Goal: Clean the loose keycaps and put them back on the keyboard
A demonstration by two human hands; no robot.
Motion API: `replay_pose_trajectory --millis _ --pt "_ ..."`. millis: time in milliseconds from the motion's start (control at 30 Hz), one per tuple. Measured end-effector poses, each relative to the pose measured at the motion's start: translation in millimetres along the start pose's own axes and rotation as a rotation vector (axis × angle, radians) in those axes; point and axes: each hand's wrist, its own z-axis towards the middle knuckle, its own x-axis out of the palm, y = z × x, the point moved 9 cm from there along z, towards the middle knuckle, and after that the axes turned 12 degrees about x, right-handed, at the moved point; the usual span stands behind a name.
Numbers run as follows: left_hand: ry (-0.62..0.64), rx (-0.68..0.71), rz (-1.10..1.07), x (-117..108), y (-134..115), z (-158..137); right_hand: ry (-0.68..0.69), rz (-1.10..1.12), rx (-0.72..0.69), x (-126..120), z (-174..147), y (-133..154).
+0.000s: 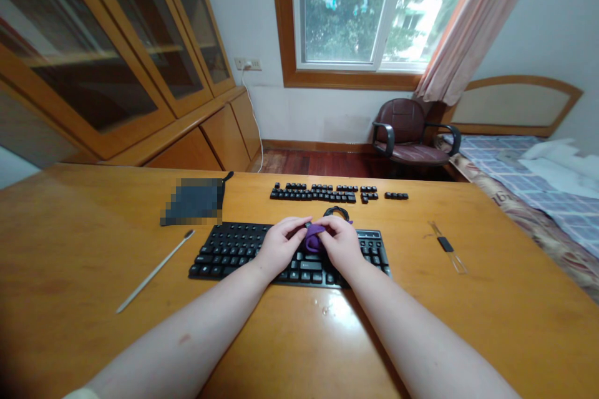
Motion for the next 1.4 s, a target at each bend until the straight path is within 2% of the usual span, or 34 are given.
replay_pose_trajectory --millis 133,333,1400 --pt "0.018 -0.012 0.008 2.2 0.0 -1.1 0.035 0.044 0.044 4.3 0.5 -7.5" --pt "0.018 -0.019 0.016 2.7 3.0 -2.6 0.060 0.026 0.014 7.1 0.8 -10.0" --pt "0.024 -0.047 0.002 3.4 1.8 -2.7 0.064 0.019 0.026 8.3 0.5 -9.6"
